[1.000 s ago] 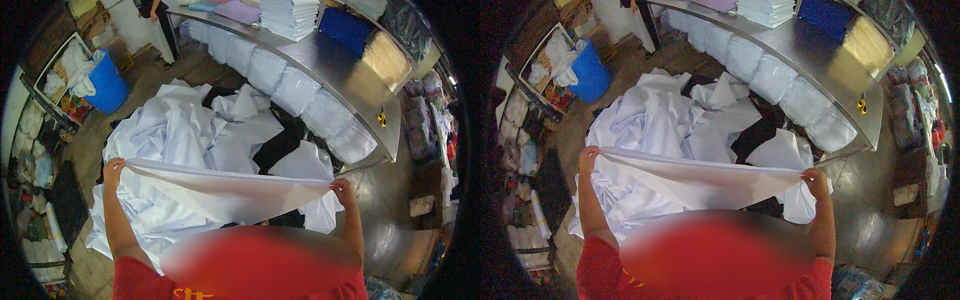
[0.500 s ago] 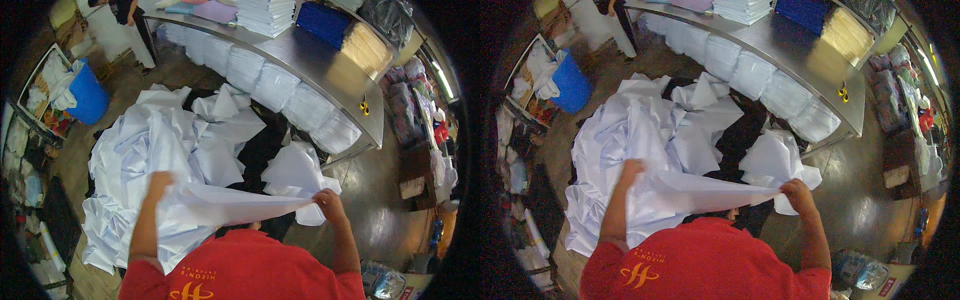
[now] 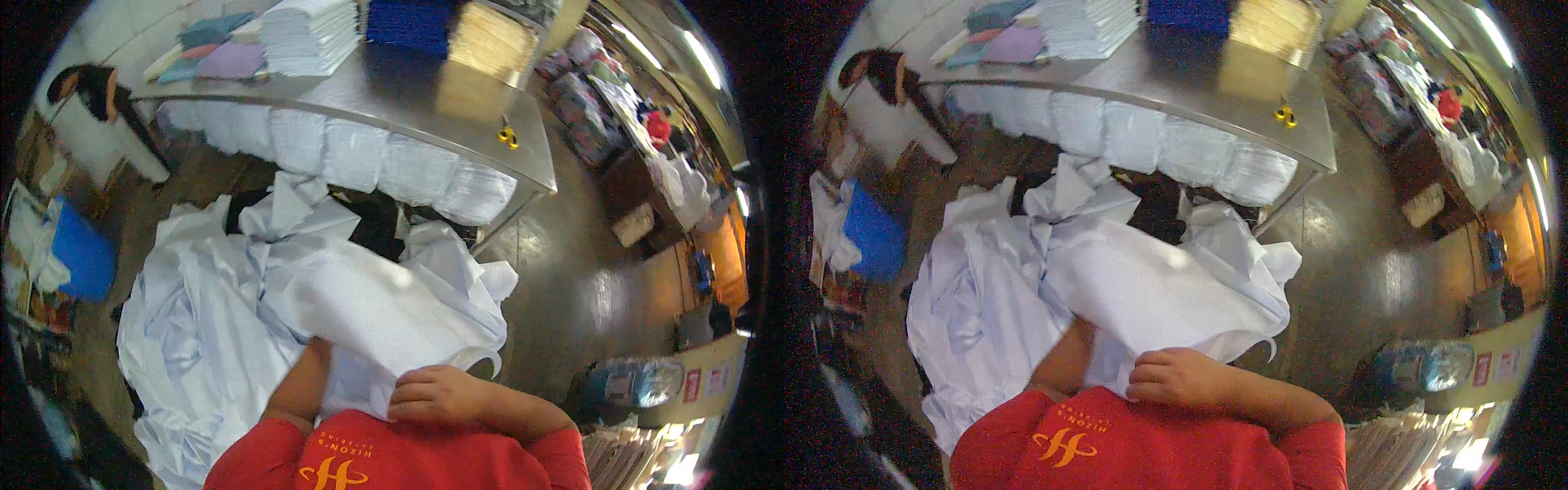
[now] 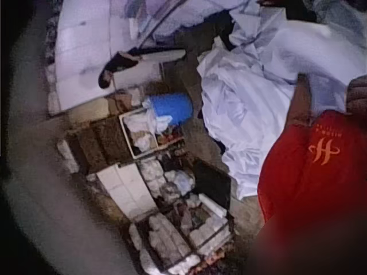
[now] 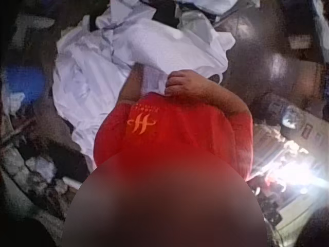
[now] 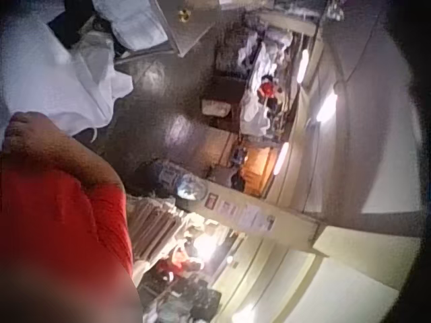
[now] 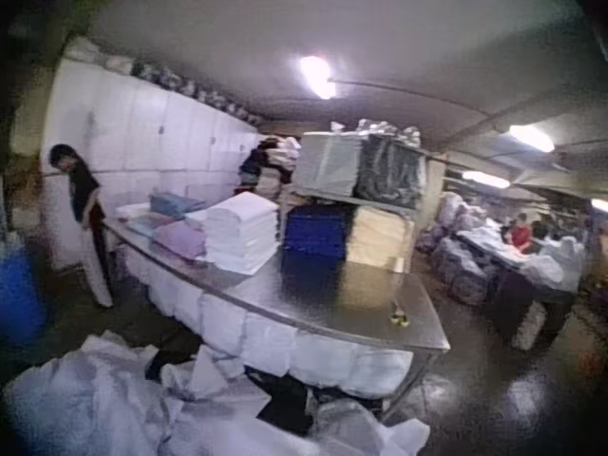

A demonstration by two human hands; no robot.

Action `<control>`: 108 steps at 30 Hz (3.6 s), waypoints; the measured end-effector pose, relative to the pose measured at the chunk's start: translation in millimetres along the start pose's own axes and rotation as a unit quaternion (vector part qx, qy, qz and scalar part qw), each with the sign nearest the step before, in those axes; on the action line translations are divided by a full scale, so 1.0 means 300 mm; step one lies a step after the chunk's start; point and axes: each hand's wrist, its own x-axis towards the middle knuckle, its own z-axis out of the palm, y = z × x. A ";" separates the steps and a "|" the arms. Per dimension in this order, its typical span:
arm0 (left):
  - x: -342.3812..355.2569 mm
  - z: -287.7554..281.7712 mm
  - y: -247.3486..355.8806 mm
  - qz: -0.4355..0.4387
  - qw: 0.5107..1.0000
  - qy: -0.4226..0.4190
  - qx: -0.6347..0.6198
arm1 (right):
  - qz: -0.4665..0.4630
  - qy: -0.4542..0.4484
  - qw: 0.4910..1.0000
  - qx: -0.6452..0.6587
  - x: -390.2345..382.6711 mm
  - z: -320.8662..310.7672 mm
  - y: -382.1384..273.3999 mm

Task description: The person uses yellow-handled scissors to cut a large white fabric sheet on a metal table, then folds the cut piece and places it on a pile. The person repeats the cutting and folding process with additional fabric pieces.

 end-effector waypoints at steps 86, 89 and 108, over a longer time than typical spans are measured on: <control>0.429 -0.144 -0.305 -0.081 0.741 0.666 -0.019 | 0.523 0.128 0.660 -0.524 -0.876 -0.443 -0.668; 0.377 -0.486 -0.273 0.009 0.737 0.663 -0.129 | 0.551 0.211 0.674 -0.445 -1.014 -0.401 -0.496; -0.256 -1.168 0.216 0.108 0.807 0.553 0.177 | 0.533 0.357 0.636 -0.429 -1.161 -0.316 -0.002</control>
